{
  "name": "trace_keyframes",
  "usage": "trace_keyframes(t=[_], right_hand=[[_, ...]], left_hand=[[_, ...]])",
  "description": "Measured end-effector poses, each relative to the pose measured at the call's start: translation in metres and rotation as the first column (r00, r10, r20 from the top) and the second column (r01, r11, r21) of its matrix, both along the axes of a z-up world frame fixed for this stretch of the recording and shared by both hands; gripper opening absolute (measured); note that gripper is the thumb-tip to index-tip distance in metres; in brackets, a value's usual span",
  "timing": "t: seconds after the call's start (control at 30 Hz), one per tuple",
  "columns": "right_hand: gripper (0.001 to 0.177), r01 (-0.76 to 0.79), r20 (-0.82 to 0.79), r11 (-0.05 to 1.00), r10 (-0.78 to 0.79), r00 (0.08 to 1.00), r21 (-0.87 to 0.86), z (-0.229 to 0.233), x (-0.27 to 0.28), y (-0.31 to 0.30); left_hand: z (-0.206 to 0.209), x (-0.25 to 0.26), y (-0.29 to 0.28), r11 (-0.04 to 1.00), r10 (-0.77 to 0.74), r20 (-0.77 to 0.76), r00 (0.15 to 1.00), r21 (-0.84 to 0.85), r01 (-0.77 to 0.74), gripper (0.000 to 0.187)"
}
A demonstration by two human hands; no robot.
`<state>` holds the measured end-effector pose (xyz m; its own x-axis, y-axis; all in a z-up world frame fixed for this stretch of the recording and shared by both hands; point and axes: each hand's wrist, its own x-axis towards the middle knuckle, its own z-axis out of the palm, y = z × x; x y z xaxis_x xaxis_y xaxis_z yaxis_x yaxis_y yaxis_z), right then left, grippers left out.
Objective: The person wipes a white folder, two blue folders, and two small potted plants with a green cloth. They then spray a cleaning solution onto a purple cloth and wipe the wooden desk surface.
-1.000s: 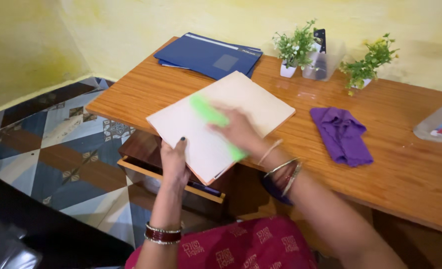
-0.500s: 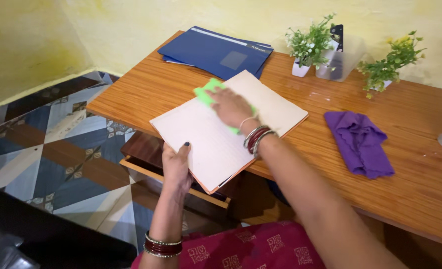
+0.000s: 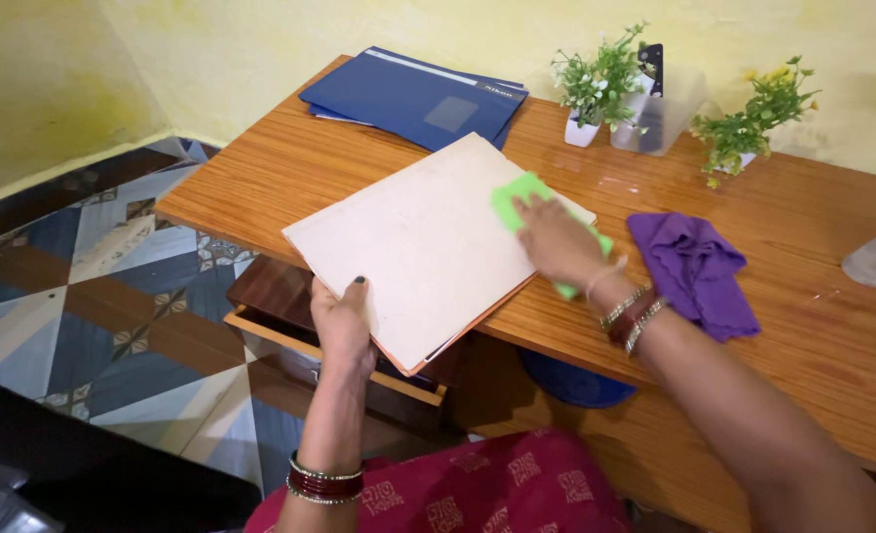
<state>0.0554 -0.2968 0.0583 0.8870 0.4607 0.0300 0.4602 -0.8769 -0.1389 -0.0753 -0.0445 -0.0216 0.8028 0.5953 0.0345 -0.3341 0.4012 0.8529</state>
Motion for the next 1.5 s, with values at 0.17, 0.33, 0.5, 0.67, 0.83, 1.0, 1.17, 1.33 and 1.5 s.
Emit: trace_keyframes(t=[0.17, 0.33, 0.5, 0.67, 0.83, 1.0, 1.17, 1.33, 1.5], right_hand=[[0.058, -0.257, -0.092, 0.962, 0.266, 0.96, 0.095, -0.008, -0.071, 0.032], [0.056, -0.393, -0.117, 0.903, 0.415, 0.902, 0.173, 0.001, -0.092, 0.102], [0.053, -0.448, -0.01, 0.877, 0.456, 0.89, 0.177, 0.007, -0.066, 0.154], [0.052, -0.323, 0.043, 0.937, 0.32, 0.946, 0.13, 0.006, -0.002, 0.164], [0.054, -0.12, 0.084, 0.985, 0.11, 0.99, 0.128, 0.004, 0.055, 0.114], [0.051, 0.105, 0.0, 0.993, -0.105, 0.994, 0.062, 0.005, 0.069, 0.043], [0.054, -0.059, 0.044, 0.998, 0.057, 0.997, 0.033, -0.002, 0.029, 0.014], [0.068, -0.375, 0.066, 0.92, 0.37, 0.927, 0.112, -0.001, -0.052, 0.023], [0.104, -0.654, 0.342, 0.743, 0.582, 0.738, 0.145, 0.009, -0.089, 0.03]], left_hand=[[0.007, -0.002, 0.0, 1.0, -0.02, -0.052, 0.998, 0.004, 0.02, 0.038], [0.014, -0.005, 0.003, 0.997, -0.061, -0.024, 0.998, 0.049, 0.062, 0.042], [0.02, -0.007, 0.003, 0.994, -0.096, -0.089, 0.991, 0.047, 0.1, 0.042], [0.018, -0.005, -0.001, 0.999, -0.049, -0.114, 0.992, 0.003, 0.049, 0.042], [0.007, -0.003, -0.003, 0.999, -0.038, -0.023, 0.999, -0.016, 0.038, 0.044], [0.003, -0.004, -0.004, 1.0, -0.018, 0.009, 1.0, -0.006, 0.018, 0.042], [0.005, -0.001, -0.005, 0.999, -0.006, 0.023, 1.0, -0.037, 0.007, 0.042], [0.021, -0.008, 0.0, 0.999, 0.003, -0.03, 1.0, -0.032, -0.003, 0.04], [0.058, -0.057, 0.035, 0.999, -0.048, 0.183, 0.982, 0.005, 0.048, 0.035]])
